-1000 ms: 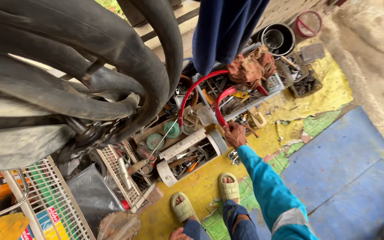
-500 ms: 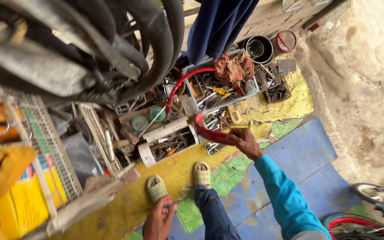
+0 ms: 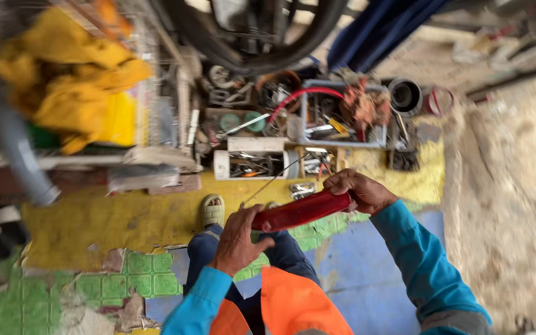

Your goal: The person wipes down a red bicycle frame with a cloth, then pours liquid from a plastic bottle onto a cloth and continues wiping the frame and chain area. They then pick up a red fender, position it against the frame, and hold it in place while working on the bicycle.

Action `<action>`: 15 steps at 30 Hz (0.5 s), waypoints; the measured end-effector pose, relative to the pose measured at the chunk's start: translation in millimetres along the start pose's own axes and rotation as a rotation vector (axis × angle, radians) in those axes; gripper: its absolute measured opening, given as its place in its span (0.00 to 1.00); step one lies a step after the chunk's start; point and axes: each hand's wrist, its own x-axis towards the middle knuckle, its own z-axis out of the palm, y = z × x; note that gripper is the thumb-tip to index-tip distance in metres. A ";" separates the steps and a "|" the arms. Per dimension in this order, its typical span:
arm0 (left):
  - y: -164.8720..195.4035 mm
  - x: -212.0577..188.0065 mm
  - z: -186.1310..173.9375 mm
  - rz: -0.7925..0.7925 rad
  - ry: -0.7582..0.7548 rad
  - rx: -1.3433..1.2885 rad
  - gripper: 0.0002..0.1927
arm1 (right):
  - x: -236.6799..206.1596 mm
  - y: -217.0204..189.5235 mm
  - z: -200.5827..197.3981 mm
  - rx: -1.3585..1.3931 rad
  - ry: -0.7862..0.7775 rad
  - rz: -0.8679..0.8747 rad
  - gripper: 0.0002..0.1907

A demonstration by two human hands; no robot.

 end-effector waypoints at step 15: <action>3.3 -282.8 -116.3 -0.193 0.465 0.019 0.28 | 68.2 79.8 237.5 0.026 -0.237 0.201 0.10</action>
